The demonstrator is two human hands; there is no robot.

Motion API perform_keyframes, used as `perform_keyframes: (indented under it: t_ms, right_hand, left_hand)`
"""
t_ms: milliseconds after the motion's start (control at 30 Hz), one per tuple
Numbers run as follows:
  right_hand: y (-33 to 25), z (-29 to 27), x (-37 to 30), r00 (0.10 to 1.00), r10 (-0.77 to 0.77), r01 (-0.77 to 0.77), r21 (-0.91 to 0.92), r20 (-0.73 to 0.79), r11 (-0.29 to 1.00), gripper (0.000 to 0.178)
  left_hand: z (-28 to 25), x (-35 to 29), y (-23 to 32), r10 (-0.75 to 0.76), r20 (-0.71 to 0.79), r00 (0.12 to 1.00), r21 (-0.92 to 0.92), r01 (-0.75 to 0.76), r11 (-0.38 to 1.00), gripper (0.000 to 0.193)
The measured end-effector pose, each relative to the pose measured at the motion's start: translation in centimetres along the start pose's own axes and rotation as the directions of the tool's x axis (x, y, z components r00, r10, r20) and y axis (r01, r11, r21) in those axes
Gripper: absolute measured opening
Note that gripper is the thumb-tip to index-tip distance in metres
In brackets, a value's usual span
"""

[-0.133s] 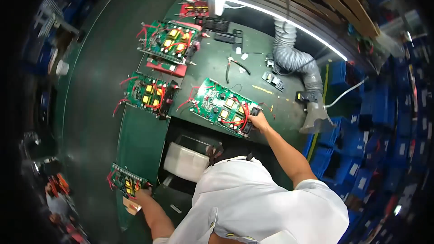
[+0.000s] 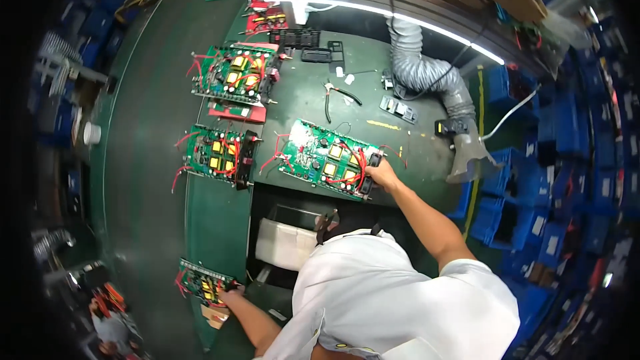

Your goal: Assembling and organizing electronic circuit boards on a factory production line.

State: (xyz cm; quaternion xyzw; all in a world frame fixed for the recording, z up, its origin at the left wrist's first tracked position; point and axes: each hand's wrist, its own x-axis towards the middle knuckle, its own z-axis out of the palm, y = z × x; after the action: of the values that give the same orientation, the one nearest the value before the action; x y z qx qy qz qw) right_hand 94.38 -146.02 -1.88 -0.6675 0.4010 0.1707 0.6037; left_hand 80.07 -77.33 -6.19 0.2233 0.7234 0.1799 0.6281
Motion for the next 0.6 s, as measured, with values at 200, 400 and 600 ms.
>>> perform_keyframes:
  t_ms: [200, 400, 600]
  right_hand:
    - [1.1, -0.5, 0.3, 0.999, -0.018, 0.017, -0.016, -0.044, 1.000, 0.021]
    - [-0.1, -1.1, -0.8, 0.995, 0.075, -0.073, 0.024, -0.063, 0.997, 0.033]
    - [-1.7, -4.0, -1.9, 0.997, 0.056, -0.058, -0.031, -0.049, 0.998, 0.024]
  left_hand:
    - [3.0, -4.0, -5.4, 0.362, -0.195, 0.911, 0.349, -0.280, 0.894, 0.061]
    - [6.9, -13.3, -8.6, 0.450, -0.251, 0.857, 0.258, -0.389, 0.884, 0.055]
    - [13.8, -18.4, -14.3, 0.814, 0.446, 0.372, 0.389, -0.900, 0.198, 0.049]
